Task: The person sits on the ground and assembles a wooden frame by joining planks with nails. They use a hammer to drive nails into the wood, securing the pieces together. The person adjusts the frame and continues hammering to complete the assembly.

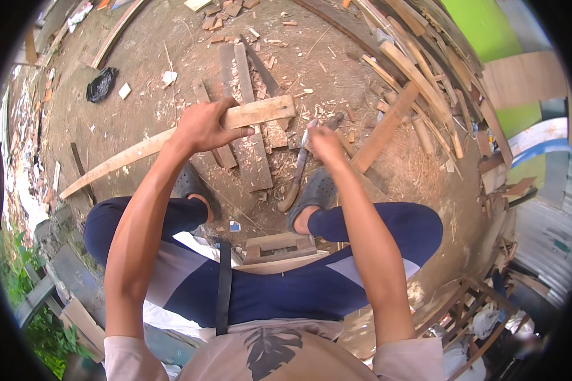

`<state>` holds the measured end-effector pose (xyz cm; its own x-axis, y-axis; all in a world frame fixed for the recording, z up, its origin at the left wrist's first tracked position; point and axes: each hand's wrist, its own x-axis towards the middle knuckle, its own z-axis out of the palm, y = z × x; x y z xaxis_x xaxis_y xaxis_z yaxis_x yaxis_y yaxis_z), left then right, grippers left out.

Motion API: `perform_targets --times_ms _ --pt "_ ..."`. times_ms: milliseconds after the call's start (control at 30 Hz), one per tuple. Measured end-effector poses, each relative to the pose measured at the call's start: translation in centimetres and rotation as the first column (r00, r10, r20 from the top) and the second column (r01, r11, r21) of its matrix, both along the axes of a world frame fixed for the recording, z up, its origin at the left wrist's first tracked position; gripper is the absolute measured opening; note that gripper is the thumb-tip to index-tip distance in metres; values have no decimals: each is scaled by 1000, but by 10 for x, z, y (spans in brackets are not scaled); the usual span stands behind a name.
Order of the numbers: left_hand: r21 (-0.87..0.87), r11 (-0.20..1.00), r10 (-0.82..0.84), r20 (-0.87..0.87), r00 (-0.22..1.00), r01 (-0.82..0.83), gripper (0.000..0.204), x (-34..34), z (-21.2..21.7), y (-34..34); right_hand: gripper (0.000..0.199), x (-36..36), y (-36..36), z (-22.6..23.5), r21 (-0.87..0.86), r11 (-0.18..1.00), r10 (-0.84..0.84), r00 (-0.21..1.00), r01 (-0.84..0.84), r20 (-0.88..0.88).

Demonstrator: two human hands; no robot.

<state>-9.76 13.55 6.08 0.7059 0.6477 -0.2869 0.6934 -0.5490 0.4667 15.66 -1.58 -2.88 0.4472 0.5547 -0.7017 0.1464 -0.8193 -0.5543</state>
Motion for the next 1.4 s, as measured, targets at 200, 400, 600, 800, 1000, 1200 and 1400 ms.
perform_targets --times_ms 200,400,600,800,1000,1200,1400 --pt "-63 997 -56 -158 986 46 82 19 -67 19 33 2 16 -146 36 956 263 905 -291 333" --pt "-100 993 -81 -209 975 61 73 32 -136 21 47 3 49 -194 15 978 186 894 -210 408" --pt "-125 992 -28 -262 965 -5 65 3 -178 30 52 -12 55 -212 69 984 92 790 -167 606" --pt "-40 998 41 -206 978 -51 74 -54 -174 42 48 -102 34 -169 160 678 560 645 -717 519" --pt "22 1000 3 -204 979 2 74 -68 -138 56 58 -220 84 -165 -26 737 630 672 -676 388" --pt "104 992 88 -238 967 -65 83 -67 -111 64 63 -211 89 -157 152 843 520 854 -515 14" --pt "66 998 34 -261 965 -17 91 -65 -115 56 62 -165 21 -139 281 863 398 907 -420 134"
